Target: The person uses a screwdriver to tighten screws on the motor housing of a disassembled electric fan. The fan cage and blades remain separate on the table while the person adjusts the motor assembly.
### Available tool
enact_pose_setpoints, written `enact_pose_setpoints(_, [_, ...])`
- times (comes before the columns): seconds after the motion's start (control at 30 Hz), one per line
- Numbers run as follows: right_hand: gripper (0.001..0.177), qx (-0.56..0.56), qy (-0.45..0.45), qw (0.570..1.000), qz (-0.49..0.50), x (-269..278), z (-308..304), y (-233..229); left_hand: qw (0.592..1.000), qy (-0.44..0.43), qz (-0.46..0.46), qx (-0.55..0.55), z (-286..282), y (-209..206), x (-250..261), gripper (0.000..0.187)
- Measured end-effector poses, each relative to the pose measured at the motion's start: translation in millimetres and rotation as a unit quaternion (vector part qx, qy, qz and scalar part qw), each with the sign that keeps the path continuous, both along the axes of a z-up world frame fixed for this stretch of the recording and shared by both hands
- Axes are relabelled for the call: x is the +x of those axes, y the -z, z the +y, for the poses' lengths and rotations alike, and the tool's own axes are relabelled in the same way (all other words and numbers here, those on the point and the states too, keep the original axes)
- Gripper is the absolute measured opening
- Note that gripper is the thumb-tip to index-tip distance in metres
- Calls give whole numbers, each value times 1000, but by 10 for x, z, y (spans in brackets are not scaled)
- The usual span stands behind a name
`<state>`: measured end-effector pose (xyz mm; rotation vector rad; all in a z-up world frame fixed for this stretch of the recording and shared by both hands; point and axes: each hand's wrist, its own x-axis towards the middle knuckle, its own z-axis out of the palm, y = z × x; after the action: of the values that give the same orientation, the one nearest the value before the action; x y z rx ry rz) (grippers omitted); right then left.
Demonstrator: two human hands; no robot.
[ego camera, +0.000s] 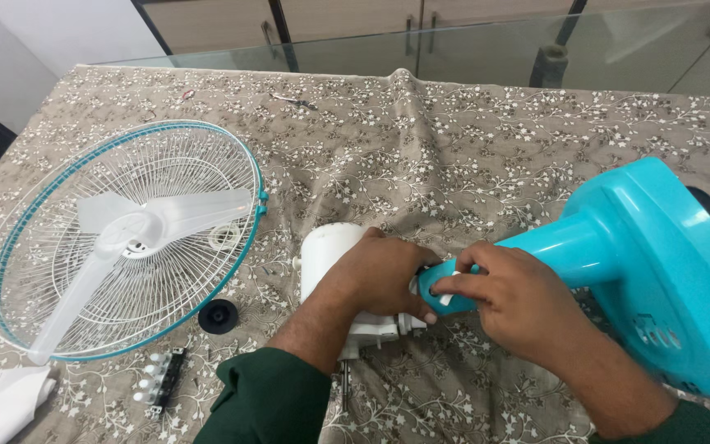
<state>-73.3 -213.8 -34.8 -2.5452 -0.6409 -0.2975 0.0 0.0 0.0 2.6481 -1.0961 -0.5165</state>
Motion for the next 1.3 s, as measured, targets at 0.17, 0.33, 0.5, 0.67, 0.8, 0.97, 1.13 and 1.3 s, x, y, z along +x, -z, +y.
enact_pose_setpoints(0.17, [26, 38, 11, 999, -17, -121, 202, -269, 1000, 13, -10, -14, 12, 51, 30, 66])
enact_pose_setpoints(0.33, [26, 50, 32, 998, -32, -119, 272, -303, 1000, 15, -17, -22, 16, 92, 36, 65])
enact_pose_setpoints(0.5, [35, 103, 53, 993, -20, -106, 266, -258, 999, 20, -23, -30, 24, 93, 50, 65])
enact_pose_setpoints(0.67, [49, 93, 80, 992, 42, -115, 223, -230, 1000, 12, -7, -19, 26, 76, 41, 65])
enact_pose_setpoints(0.8, [44, 97, 23, 995, -22, -75, 187, -202, 1000, 11, -12, -27, 16, 47, 35, 64])
enact_pose_setpoints(0.97, [45, 81, 16, 997, 0, -53, 159, -173, 1000, 4, 2, 6, -13, 34, 27, 60])
enact_pose_setpoints(1.13, [43, 74, 25, 997, 11, -47, 168, -191, 1000, 10, -4, -5, -4, 29, 30, 60])
enact_pose_setpoints(1.3, [54, 70, 6, 998, 1, -56, 171, -244, 1000, 8, 0, 9, -12, 29, 30, 60])
